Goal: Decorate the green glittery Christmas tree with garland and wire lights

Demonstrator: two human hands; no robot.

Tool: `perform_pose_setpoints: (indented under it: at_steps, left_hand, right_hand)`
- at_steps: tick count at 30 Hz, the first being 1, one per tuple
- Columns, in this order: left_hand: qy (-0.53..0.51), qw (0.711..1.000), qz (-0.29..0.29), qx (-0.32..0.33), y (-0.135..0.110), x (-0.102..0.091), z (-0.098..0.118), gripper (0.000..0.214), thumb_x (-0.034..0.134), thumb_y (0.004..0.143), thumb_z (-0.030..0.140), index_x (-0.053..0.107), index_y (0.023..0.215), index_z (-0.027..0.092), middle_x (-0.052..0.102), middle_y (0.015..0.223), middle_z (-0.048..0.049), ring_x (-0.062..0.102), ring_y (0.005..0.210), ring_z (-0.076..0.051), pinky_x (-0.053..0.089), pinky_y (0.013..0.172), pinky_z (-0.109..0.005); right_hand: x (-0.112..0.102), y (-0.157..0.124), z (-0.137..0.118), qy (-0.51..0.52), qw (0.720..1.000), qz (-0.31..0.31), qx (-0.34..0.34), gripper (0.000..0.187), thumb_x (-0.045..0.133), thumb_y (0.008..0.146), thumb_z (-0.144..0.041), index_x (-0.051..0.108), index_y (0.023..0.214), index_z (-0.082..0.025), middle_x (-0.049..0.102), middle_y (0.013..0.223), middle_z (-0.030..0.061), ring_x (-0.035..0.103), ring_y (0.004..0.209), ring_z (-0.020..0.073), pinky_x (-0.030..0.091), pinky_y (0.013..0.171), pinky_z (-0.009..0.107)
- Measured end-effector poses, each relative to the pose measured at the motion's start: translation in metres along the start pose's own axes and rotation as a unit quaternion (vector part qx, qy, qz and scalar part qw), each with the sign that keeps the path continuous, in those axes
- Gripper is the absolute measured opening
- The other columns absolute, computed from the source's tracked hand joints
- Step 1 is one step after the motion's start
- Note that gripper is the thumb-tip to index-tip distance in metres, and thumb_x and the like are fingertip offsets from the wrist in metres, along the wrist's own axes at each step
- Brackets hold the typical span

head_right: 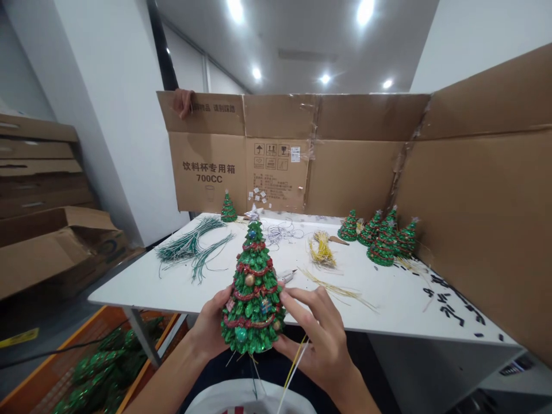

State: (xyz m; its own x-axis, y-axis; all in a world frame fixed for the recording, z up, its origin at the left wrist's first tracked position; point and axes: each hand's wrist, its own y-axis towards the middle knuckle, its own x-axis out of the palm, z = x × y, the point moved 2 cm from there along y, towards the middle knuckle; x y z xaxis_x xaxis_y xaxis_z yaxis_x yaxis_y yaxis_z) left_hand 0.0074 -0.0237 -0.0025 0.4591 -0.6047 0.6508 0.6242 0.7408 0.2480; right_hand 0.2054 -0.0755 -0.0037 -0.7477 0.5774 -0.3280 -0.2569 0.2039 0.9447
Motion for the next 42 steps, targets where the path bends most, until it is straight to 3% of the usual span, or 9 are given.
perform_pose_setpoints:
  at_steps: [3,8,14,18,23,29,34,42]
  left_hand:
    - [0.006,0.999,0.035,0.014,0.002,-0.002,-0.002,0.06,0.089,0.086,0.051,0.077,0.138,0.024,0.082,0.135,-0.0103,0.072,0.134,-0.04,0.056,0.117,-0.049]
    - [0.045,0.998,0.053,0.005,0.003,-0.002,-0.004,0.057,0.079,0.095,0.057,0.075,0.142,0.026,0.084,0.13,-0.009,0.071,0.136,-0.038,0.05,0.124,-0.05]
    - [0.1,0.993,0.068,-0.009,0.003,0.002,-0.003,0.061,0.071,0.1,0.064,0.073,0.147,0.025,0.083,0.134,-0.0092,0.065,0.145,-0.038,0.039,0.131,-0.054]
    - [0.123,0.989,0.079,0.003,0.002,0.002,0.0,0.059,0.07,0.101,0.064,0.073,0.146,0.027,0.078,0.144,-0.0064,0.058,0.152,-0.037,0.035,0.134,-0.054]
    - [0.122,0.991,0.06,0.015,0.001,0.002,0.003,0.064,0.07,0.099,0.067,0.073,0.147,0.025,0.079,0.143,-0.008,0.058,0.152,-0.039,0.035,0.134,-0.054]
    - [0.244,0.965,-0.003,0.095,-0.004,0.001,0.006,0.077,0.084,0.089,0.063,0.066,0.151,0.021,0.072,0.15,-0.0147,0.056,0.15,-0.046,0.045,0.126,-0.053]
    - [0.295,0.95,-0.001,0.103,-0.008,-0.001,0.007,0.08,0.087,0.089,0.057,0.056,0.155,0.025,0.068,0.15,-0.0146,0.061,0.144,-0.044,0.051,0.116,-0.048]
    - [0.275,0.958,-0.021,0.08,-0.006,0.005,0.008,0.092,0.1,0.076,0.048,0.051,0.151,0.026,0.062,0.154,-0.0166,0.06,0.145,-0.044,0.048,0.121,-0.053]
  right_hand:
    - [-0.001,0.001,-0.005,-0.013,0.999,0.027,-0.018,0.049,0.073,0.104,-0.025,0.062,0.151,-0.015,0.082,0.106,0.0155,0.077,0.087,0.0281,0.057,0.069,0.041]
    - [-0.004,-0.003,-0.01,-0.024,0.998,0.05,-0.028,0.053,0.075,0.101,-0.014,0.063,0.153,-0.011,0.081,0.11,0.0187,0.074,0.093,0.0286,0.055,0.069,0.04]
    - [-0.009,-0.009,-0.007,-0.02,0.999,0.032,-0.016,0.059,0.077,0.098,-0.01,0.063,0.155,-0.016,0.079,0.112,0.0178,0.067,0.088,0.0267,0.054,0.067,0.039]
    - [-0.007,-0.009,-0.006,-0.027,0.999,0.033,-0.011,0.06,0.077,0.099,-0.012,0.062,0.157,-0.021,0.08,0.111,0.0156,0.07,0.087,0.0272,0.056,0.066,0.04]
    - [-0.002,-0.009,-0.007,-0.042,0.998,0.043,-0.013,0.055,0.076,0.101,-0.018,0.065,0.154,-0.025,0.082,0.107,0.0144,0.074,0.082,0.0273,0.057,0.064,0.04]
    - [0.0,-0.011,-0.005,-0.033,0.998,0.037,-0.024,0.057,0.077,0.099,-0.014,0.065,0.154,-0.021,0.081,0.113,0.0174,0.074,0.085,0.0278,0.058,0.066,0.041]
    - [0.0,-0.011,-0.003,-0.036,0.998,0.036,-0.029,0.056,0.077,0.099,-0.015,0.065,0.154,-0.018,0.082,0.112,0.017,0.076,0.09,0.0292,0.06,0.068,0.041]
    - [0.0,-0.007,-0.001,-0.015,0.999,0.021,-0.022,0.039,0.075,0.101,-0.016,0.07,0.139,-0.011,0.078,0.108,0.0167,0.071,0.091,0.0274,0.057,0.074,0.041]
